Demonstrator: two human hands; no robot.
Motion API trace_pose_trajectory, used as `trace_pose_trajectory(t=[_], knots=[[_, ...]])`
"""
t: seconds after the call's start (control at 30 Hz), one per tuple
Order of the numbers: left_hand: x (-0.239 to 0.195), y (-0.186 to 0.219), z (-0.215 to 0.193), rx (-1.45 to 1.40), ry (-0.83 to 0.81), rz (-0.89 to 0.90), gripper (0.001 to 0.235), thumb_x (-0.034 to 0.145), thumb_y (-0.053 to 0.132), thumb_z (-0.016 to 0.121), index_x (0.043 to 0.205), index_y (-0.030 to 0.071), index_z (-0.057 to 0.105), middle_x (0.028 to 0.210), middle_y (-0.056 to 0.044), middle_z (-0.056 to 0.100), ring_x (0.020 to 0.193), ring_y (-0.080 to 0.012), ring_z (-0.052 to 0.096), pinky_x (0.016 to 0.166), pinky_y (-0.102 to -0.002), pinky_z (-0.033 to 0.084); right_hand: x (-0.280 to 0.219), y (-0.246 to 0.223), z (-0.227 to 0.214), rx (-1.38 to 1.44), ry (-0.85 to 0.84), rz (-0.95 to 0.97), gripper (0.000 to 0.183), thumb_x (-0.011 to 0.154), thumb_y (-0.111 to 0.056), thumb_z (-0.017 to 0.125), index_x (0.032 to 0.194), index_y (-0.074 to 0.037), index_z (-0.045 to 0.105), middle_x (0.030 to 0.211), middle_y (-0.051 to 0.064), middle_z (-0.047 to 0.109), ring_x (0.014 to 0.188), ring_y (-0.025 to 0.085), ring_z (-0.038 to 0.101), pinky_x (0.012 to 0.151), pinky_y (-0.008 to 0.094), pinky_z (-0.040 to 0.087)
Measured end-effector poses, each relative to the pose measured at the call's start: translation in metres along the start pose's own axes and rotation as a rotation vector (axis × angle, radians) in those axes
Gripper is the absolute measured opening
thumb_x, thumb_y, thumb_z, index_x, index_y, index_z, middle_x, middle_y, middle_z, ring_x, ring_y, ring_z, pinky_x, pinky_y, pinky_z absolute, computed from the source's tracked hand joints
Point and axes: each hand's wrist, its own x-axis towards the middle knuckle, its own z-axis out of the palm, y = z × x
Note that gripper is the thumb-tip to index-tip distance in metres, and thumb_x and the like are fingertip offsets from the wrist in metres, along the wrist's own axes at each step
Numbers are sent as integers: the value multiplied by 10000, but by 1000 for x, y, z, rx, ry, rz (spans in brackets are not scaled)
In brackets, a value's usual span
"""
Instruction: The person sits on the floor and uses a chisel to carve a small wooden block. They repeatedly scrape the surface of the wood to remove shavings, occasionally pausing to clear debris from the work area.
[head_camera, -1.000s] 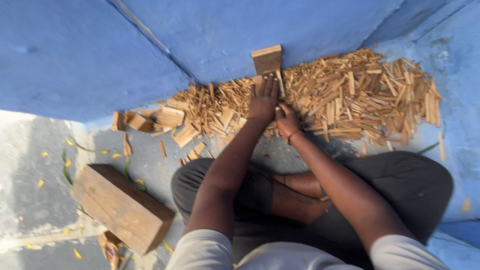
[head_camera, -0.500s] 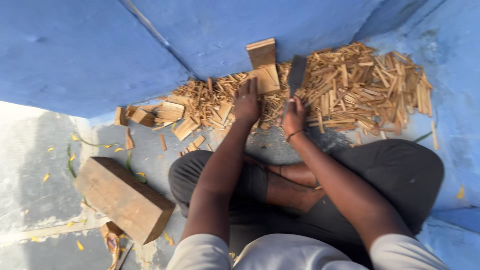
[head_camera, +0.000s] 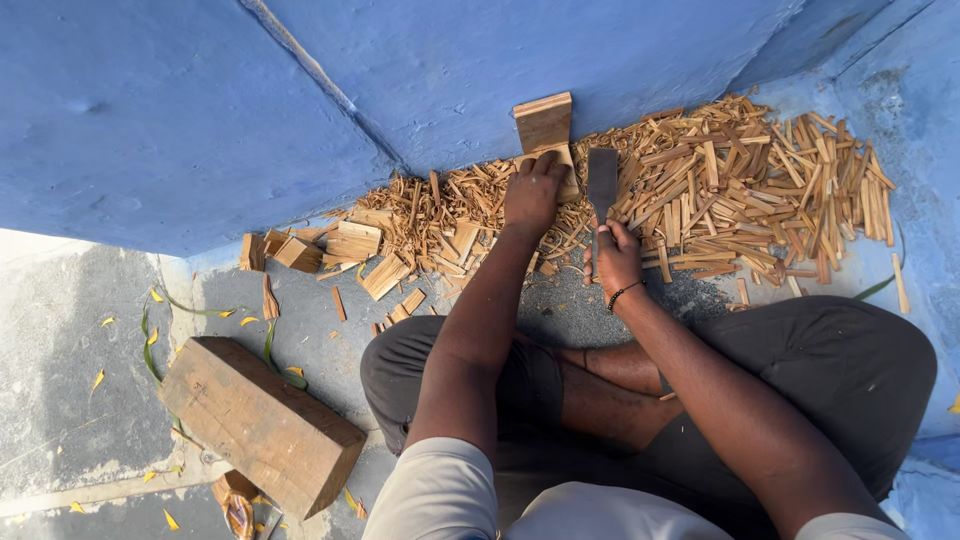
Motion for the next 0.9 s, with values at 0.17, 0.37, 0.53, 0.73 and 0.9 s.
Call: trace_pose_trajectory(t=[0.17,0.37,0.53,0.73,0.9], knots=[[2,-10,5,-38,53,-116,167,932,97,626,1059,164,712,1137,-50,705,1131,-316,650,931,-451,548,12,4,8,-28,-19,7,324,1112,-266,419,1341,-82,556,794,62,580,545,127,539,473,319,497],[0,-7,-11,-727,231,-287,222,975,106,676,1183,96,598,882,-94,706,768,-225,702,693,-383,565,25,24,12,-85,-53,-23,326,1134,-260,424,1339,-40,548,786,58,579,535,135,550,470,343,488],[-14,-2,-43,-1411,42,-399,340,991,73,613,1318,167,588,900,-58,717,632,-110,622,537,-266,506,41,54,20,-99,-124,-52,329,1072,-231,490,1359,-81,550,730,89,591,468,164,535,419,369,473],[-56,-6,-55,-1729,1,-480,253,1022,68,615,1272,43,640,989,-99,764,693,-106,681,588,-233,546,40,71,19,-359,-76,-148,310,1056,-270,534,1267,-75,652,712,126,658,442,193,580,425,392,492],[-78,-1,-62,-1760,-19,-573,179,1032,122,642,1177,31,694,922,-71,750,704,-86,700,615,-211,592,33,61,12,-380,-123,-122,324,1072,-294,508,1283,-76,620,698,124,612,455,201,582,430,408,519]])
